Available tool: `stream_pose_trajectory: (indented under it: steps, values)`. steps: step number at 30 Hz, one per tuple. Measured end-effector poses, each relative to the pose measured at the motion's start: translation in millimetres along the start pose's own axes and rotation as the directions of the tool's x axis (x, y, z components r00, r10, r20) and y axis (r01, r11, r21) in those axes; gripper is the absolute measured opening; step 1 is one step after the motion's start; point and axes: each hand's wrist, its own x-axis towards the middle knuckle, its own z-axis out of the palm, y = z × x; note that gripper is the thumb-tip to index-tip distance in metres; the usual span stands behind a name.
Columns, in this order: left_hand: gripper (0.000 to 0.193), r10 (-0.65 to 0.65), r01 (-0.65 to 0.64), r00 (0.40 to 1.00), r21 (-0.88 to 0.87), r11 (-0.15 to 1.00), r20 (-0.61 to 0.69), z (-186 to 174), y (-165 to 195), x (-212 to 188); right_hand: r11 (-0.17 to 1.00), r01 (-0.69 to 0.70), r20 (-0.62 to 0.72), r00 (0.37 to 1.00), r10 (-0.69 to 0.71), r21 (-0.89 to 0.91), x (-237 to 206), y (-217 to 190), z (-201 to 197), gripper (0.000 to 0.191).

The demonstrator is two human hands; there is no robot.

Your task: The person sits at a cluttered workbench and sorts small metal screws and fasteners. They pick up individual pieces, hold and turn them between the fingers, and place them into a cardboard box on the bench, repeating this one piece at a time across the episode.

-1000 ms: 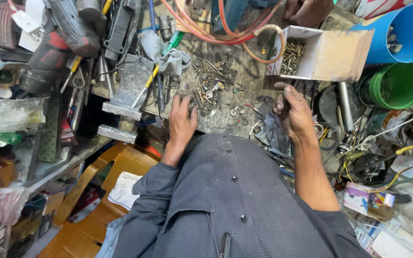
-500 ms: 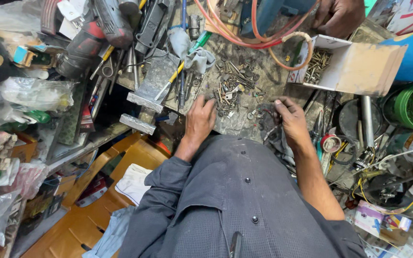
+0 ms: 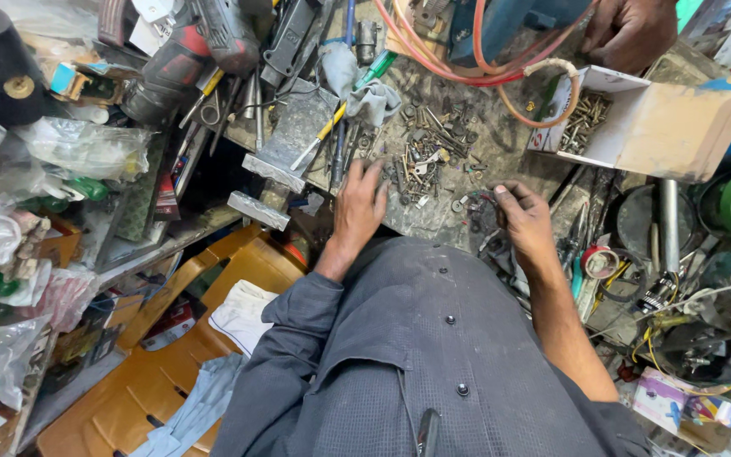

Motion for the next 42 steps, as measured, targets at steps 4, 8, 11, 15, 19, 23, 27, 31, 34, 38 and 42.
stream_pose_trajectory:
  steps: [4, 8, 11, 15, 19, 23, 27, 31, 34, 38, 42]
  values:
    - [0.032, -0.073, 0.077, 0.989, -0.025, 0.997, 0.127, 8, -7, 10, 0.993, 0.083, 0.107, 0.991, -0.075, -0.078, -4, -7, 20, 0.021]
    - [0.017, -0.102, 0.105, 0.994, -0.063, 0.993, 0.05, 1, -9, 5, 0.881, 0.286, 0.252, 0.947, -0.199, -0.377, -6, -25, 54, 0.021]
    - [0.017, -0.108, 0.105, 0.994, -0.102, 0.989, -0.025, -3, -5, 0, 0.622, 0.578, 0.421, 0.814, -0.399, -0.528, 3, -37, 89, 0.022]
    - [0.019, -0.115, 0.112, 0.993, -0.074, 0.991, -0.037, -6, -2, -3, 0.133, 0.673, 0.572, 0.702, -0.424, -0.728, 16, -42, 126, 0.024]
    - [0.023, -0.046, 0.047, 0.996, 0.004, 0.999, -0.073, -3, -4, -1, -0.095, 0.577, 0.557, 0.713, -0.426, -0.811, 18, -37, 139, 0.014]
    - [0.029, -0.034, 0.034, 0.997, 0.006, 0.999, -0.067, -2, 1, 1, 0.069, 0.653, 0.536, 0.673, -0.51, -0.754, 16, -37, 137, 0.017]
    - [0.03, -0.089, 0.08, 0.992, -0.109, 0.991, -0.084, -6, 8, 12, 0.866, 0.475, 0.361, 0.844, -0.397, -0.157, 15, -38, 121, 0.023]
    - [0.028, -0.019, 0.008, 0.996, -0.123, 0.992, -0.09, -7, 14, 28, 0.951, -0.202, 0.396, 0.913, 0.096, 0.234, 3, -41, 90, 0.025]
    - [0.03, 0.043, -0.051, 0.995, -0.097, 0.994, -0.088, 1, 17, 42, 0.869, -0.285, 0.476, 0.877, 0.066, 0.404, -7, -40, 72, 0.031]
    - [0.034, 0.038, -0.039, 0.999, -0.019, 0.999, -0.021, 20, 17, 63, 0.846, -0.282, 0.483, 0.875, 0.033, 0.453, -14, -40, 57, 0.031]
    - [0.038, 0.047, -0.043, 0.996, 0.052, 0.998, -0.077, 40, 13, 83, 0.824, -0.305, 0.449, 0.891, 0.069, 0.477, -19, -38, 41, 0.032]
